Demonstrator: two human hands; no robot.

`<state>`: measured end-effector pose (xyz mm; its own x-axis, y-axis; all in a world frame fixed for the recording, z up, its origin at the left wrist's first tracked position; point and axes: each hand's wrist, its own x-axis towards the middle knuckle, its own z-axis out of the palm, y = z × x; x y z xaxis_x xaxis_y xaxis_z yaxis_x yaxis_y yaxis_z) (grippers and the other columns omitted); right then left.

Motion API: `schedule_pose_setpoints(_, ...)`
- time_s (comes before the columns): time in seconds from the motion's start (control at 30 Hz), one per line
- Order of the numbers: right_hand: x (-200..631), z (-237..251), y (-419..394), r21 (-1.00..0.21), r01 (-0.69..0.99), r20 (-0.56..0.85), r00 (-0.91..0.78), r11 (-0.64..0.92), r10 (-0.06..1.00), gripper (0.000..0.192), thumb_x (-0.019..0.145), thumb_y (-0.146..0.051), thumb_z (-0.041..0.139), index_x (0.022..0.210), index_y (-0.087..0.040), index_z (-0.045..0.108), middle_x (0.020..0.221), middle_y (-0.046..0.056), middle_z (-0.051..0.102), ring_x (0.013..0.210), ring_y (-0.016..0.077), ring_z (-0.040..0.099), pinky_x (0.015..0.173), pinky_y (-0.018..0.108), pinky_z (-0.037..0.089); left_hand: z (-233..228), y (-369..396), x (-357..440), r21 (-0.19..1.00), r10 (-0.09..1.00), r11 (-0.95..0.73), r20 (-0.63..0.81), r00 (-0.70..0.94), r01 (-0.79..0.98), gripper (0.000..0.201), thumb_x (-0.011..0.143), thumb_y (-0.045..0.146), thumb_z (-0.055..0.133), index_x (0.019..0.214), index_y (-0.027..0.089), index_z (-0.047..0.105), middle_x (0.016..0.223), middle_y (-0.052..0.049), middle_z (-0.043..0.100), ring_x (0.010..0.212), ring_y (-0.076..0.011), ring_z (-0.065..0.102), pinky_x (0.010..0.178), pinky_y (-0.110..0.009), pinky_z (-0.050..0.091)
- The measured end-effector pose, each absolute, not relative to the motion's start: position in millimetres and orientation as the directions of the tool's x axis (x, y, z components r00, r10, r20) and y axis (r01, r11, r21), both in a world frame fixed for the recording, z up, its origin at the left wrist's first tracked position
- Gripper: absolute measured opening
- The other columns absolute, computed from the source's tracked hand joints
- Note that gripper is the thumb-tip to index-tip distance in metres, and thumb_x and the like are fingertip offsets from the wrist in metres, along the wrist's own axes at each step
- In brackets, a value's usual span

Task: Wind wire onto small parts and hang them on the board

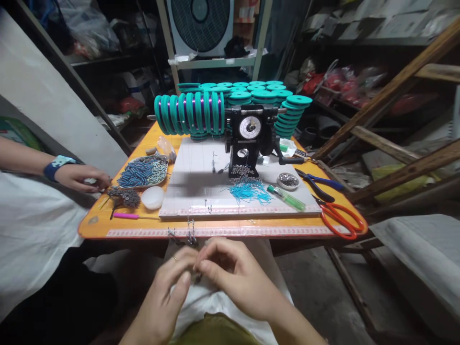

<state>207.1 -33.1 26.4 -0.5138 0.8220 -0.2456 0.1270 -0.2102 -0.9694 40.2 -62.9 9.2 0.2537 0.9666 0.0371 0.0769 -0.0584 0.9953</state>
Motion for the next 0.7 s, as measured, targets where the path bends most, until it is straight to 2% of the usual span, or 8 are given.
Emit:
schedule_pose_setpoints(0.07,214,33,-34,-0.935,0.355,-0.192,-0.443,-0.025,0.876,0.043,0.083,-0.05,0.049,0.087,-0.008,0.059,0.088,0.003,0.057,0.081,-0.0069,0.051,0.075,0.003,0.039,26,-44,47,0.995,0.991,-0.083,0.076,0.114,0.056,0.031,0.089,0.034,0.051,0.118,0.025,0.056,0.107,-0.006,0.06,0.101,-0.0158,0.058,0.092,-0.026,0.045)
schedule_pose_setpoints(0.13,219,37,-35,-0.856,0.509,-0.159,-0.419,0.087,0.894,0.04,0.087,-0.048,0.043,0.089,-0.013,0.063,0.088,0.001,0.058,0.084,-0.0066,0.049,0.08,0.003,0.036,41,-23,59,0.983,0.997,-0.014,0.028,0.075,-0.186,0.043,0.092,0.034,0.047,0.133,0.032,0.037,0.114,-0.004,0.058,0.101,-0.0139,0.059,0.092,-0.027,0.047)
schedule_pose_setpoints(0.2,224,40,-32,-0.799,0.582,-0.128,-0.41,0.151,0.903,0.037,0.089,-0.045,0.04,0.094,-0.019,0.065,0.093,0.0,0.059,0.085,-0.006,0.048,0.079,0.004,0.034,50,-3,71,0.906,0.978,0.11,-0.026,0.207,-0.408,0.039,0.092,0.038,0.044,0.13,0.029,0.039,0.101,-0.003,0.062,0.081,-0.0122,0.063,0.077,-0.027,0.051)
schedule_pose_setpoints(0.3,233,50,-17,-0.774,0.61,-0.04,-0.317,0.172,0.948,0.034,0.089,-0.041,0.041,0.101,-0.021,0.065,0.1,0.001,0.059,0.09,-0.0051,0.051,0.078,0.003,0.034,54,17,82,0.834,0.941,0.23,-0.059,0.334,-0.502,0.029,0.092,0.04,0.044,0.103,0.017,0.057,0.061,0.004,0.049,0.046,-0.0048,0.047,0.047,-0.017,0.036)
schedule_pose_setpoints(0.4,239,69,13,-0.893,0.441,0.018,-0.157,0.086,0.987,0.043,0.085,-0.048,0.046,0.112,-0.017,0.059,0.086,0.002,0.059,0.071,-0.0071,0.05,0.064,0.002,0.035,52,25,82,0.854,0.944,0.202,-0.039,0.329,-0.48,0.029,0.091,0.041,0.047,0.086,0.014,0.058,0.049,0.008,0.035,0.038,-0.0015,0.032,0.041,-0.014,0.025)
schedule_pose_setpoints(0.53,232,97,54,-0.981,0.03,-0.185,-0.46,-0.193,0.869,0.063,0.086,-0.055,0.038,0.137,-0.019,0.033,0.063,-0.004,0.052,0.033,-0.0045,0.026,0.036,0.01,0.017,50,25,78,0.9,0.948,0.157,-0.023,0.316,-0.406,0.031,0.088,0.043,0.052,0.078,0.014,0.056,0.046,0.007,0.039,0.039,-0.0016,0.032,0.04,-0.013,0.025)
schedule_pose_setpoints(0.63,219,105,70,-0.934,-0.029,-0.242,-0.681,-0.356,0.691,0.054,0.087,-0.055,0.033,0.124,-0.015,0.036,0.067,-0.002,0.056,0.03,0.0007,0.032,0.033,0.014,0.022,48,24,78,0.918,0.959,0.125,-0.014,0.284,-0.377,0.033,0.088,0.046,0.051,0.077,0.015,0.053,0.048,0.004,0.049,0.04,-0.0041,0.042,0.04,-0.013,0.032)
schedule_pose_setpoints(0.7,212,105,72,-0.906,-0.065,-0.258,-0.7,-0.419,0.666,0.044,0.087,-0.054,0.031,0.101,-0.012,0.037,0.066,-0.002,0.056,0.029,0.0026,0.034,0.032,0.015,0.024,46,21,81,0.921,0.966,0.108,-0.009,0.258,-0.374,0.034,0.09,0.048,0.047,0.08,0.015,0.052,0.051,0.002,0.055,0.042,-0.0067,0.049,0.043,-0.016,0.04)
